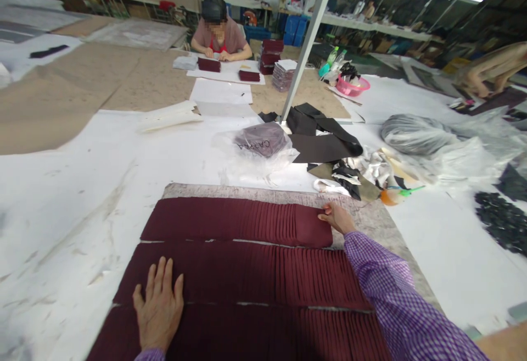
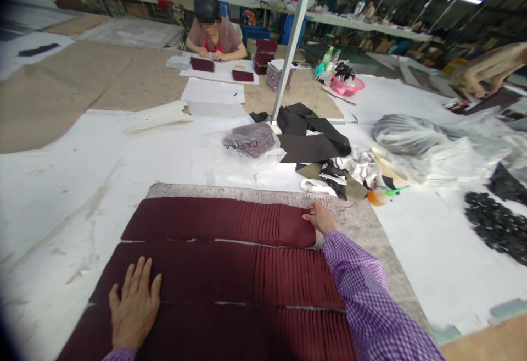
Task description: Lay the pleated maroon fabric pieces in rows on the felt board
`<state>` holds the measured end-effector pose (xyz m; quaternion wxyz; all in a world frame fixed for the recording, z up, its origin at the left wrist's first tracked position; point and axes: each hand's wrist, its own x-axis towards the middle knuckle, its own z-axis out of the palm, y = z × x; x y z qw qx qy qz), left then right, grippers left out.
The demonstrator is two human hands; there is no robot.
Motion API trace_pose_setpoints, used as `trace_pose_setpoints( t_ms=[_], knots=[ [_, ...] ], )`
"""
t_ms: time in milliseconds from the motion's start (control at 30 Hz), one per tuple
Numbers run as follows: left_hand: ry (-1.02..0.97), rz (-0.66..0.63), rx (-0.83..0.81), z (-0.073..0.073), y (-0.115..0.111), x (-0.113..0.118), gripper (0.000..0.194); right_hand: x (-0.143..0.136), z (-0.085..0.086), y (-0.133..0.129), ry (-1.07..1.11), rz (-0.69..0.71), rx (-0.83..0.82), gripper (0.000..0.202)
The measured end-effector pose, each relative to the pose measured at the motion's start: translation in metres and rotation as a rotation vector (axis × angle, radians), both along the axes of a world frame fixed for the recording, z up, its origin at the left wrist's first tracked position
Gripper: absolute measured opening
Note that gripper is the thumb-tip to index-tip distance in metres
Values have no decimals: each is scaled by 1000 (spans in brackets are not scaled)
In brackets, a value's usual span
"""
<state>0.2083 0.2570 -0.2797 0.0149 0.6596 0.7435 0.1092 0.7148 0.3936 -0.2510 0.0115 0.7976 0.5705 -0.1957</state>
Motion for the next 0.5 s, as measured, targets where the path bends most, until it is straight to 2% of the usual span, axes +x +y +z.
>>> trace_pose_setpoints(
  t_ms=[300,500],
  knots=[
    [-9,-2,-2,1,0,1,53,-6,-2,-3,7,-71,34,26],
    [-14,1,-3,4,1,3,52,-5,4,-4,35,-26,-8,22]
  ],
)
